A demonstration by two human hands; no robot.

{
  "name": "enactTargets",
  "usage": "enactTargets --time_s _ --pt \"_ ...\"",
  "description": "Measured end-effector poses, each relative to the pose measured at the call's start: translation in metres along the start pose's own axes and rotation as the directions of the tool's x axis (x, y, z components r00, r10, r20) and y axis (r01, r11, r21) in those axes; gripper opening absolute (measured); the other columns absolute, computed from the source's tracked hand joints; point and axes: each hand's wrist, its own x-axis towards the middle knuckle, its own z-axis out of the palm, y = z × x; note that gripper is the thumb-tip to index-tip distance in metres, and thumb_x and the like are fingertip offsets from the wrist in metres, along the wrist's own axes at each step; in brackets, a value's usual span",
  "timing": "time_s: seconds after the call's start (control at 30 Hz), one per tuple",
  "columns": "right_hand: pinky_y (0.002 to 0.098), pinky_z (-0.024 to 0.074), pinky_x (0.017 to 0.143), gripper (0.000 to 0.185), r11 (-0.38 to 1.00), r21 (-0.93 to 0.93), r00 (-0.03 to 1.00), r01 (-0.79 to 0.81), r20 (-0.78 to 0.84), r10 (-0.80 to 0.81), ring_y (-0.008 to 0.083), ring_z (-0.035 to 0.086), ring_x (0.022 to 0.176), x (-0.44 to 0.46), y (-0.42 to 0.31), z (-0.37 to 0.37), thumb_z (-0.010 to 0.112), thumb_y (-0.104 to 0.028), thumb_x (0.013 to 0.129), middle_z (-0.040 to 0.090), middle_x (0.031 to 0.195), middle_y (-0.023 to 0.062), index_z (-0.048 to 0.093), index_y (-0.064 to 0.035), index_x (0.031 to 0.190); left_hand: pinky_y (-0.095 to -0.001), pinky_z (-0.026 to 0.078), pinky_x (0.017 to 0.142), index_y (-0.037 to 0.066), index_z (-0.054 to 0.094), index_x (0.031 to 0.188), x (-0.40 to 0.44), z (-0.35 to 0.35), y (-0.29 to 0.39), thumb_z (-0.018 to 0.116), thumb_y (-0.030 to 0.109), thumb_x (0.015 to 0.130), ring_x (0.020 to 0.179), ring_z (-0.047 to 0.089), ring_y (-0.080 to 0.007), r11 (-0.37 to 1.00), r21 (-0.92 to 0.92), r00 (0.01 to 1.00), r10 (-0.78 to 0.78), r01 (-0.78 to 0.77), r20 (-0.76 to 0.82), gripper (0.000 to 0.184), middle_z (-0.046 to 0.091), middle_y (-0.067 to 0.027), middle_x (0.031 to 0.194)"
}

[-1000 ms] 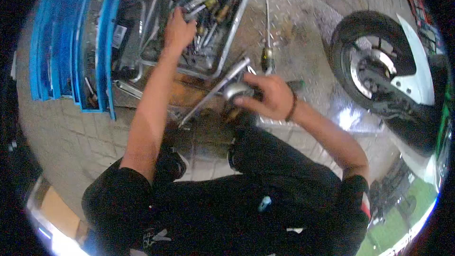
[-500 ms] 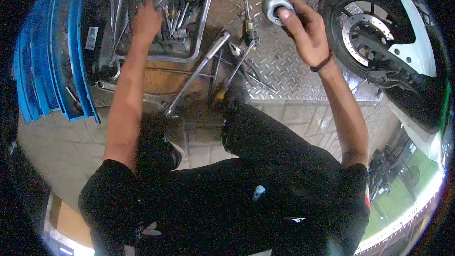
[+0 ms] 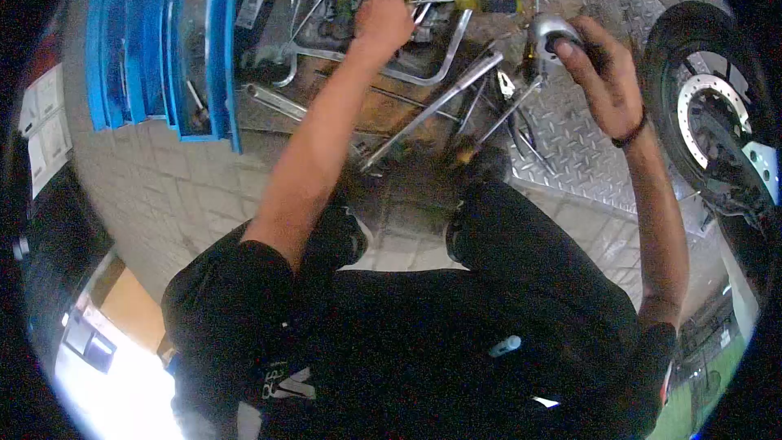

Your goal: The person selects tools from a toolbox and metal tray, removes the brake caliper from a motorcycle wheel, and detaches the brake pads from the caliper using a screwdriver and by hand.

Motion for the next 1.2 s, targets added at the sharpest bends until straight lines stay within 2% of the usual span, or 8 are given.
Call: enactTargets --time_s 0.2,0.3,0.5,0.7,0.77,0.83,0.93,1.2 --pt "0.0259 0.0447 0.067 0.03 0.994 -0.065 0.994 0.093 -0.054 -0.096 0.008 0.053 0.078 -0.009 -0.001 0.006 0.062 -0.021 0.092 0.061 0.085 0.0022 0.058 0.0033 0.109 -0.0491 0.052 0.079 -0.002 0.065 0.096 0.022 -0.008 -0.019 0.054 0.047 0.09 0.09 0.064 -0.0395 0.99 0.017 0.99 0.137 -0.138 0.032 0.051 0.066 -0.0242 0.091" --pt "0.0309 0.0499 0.07 0.033 0.997 -0.07 1.0 0.026 -0.01 -0.027 0.0147 0.061 0.079 -0.012 0.016 0.0 0.065 -0.021 0.088 0.066 0.086 0.0073 0.058 0.0031 0.11 -0.0448 0.049 0.062 -0.008 0.061 0.078 0.036 -0.032 -0.019 0.054 0.032 0.095 0.07 0.059 -0.0359 0.997 -0.013 0.976 -0.065 0.069 0.209 0.044 0.061 -0.0231 0.08" --pt "0.022 0.0385 0.062 0.039 0.996 -0.019 0.996 0.086 0.021 -0.086 0.0065 0.046 0.072 -0.009 0.036 0.003 0.061 -0.027 0.093 0.056 0.087 0.0001 0.053 0.003 0.118 -0.0462 0.046 0.094 -0.007 0.045 0.131 0.051 -0.018 -0.036 0.056 0.021 0.092 0.113 0.053 -0.0408 0.917 -0.394 0.985 -0.116 0.058 -0.127 0.049 0.052 -0.0289 0.125" --pt "0.0242 0.0462 0.075 0.042 0.998 -0.043 0.998 0.05 0.042 -0.048 0.0109 0.056 0.087 0.005 0.029 0.018 0.06 -0.024 0.094 0.062 0.102 0.0071 0.05 0.0051 0.124 -0.045 0.037 0.106 -0.003 0.032 0.141 0.021 -0.037 -0.025 0.057 0.018 0.091 0.131 0.037 -0.0387 0.985 0.047 0.98 0.17 -0.167 -0.1 0.06 0.039 -0.0266 0.14" --pt "0.0272 0.0482 0.084 0.046 0.951 -0.029 0.945 0.307 0.128 -0.302 0.0139 0.059 0.098 0.02 0.027 0.031 0.059 -0.025 0.094 0.062 0.113 0.0121 0.048 0.0052 0.127 -0.045 0.034 0.108 -0.002 0.028 0.144 0.002 -0.085 0.005 0.058 0.015 0.09 0.132 0.034 -0.0418 0.999 -0.017 0.97 0.034 -0.031 0.242 0.064 0.033 -0.0218 0.146" --pt "0.0406 0.0493 0.082 0.053 0.945 -0.2 0.954 0.26 0.204 -0.22 0.0281 0.062 0.098 0.039 0.009 0.042 0.064 -0.022 0.087 0.062 0.107 0.0198 0.043 -0.0005 0.131 -0.0478 0.051 0.081 -0.005 0.065 0.097 -0.022 -0.07 -0.011 0.057 0.032 0.087 0.093 0.064 -0.0397 0.961 -0.015 0.908 0.267 -0.277 0.323 0.039 0.065 -0.0256 0.098" --pt "0.0484 0.0484 0.07 0.056 0.811 -0.38 0.875 0.445 0.376 -0.304 0.0384 0.063 0.085 0.086 0.007 0.068 0.063 -0.017 0.085 0.063 0.093 0.0235 0.039 -0.0023 0.134 -0.0481 0.052 0.079 -0.006 0.065 0.094 -0.105 -0.082 0.009 0.059 0.048 0.085 0.089 0.065 -0.0403 0.921 0.097 0.495 0.112 -0.378 0.862 0.055 0.065 -0.0264 0.095" --pt "0.0459 0.0502 0.076 0.043 0.428 -0.667 0.788 0.609 0.569 -0.234 0.0371 0.061 0.088 0.153 -0.006 0.156 0.057 -0.014 0.085 0.063 0.09 0.0222 0.05 -0.0024 0.126 -0.0499 0.051 0.075 -0.005 0.065 0.09 -0.237 -0.011 -0.066 0.058 0.047 0.086 0.083 0.064 -0.0423 0.986 0.137 0.704 -0.033 -0.092 0.709 0.053 0.064 -0.0285 0.088"
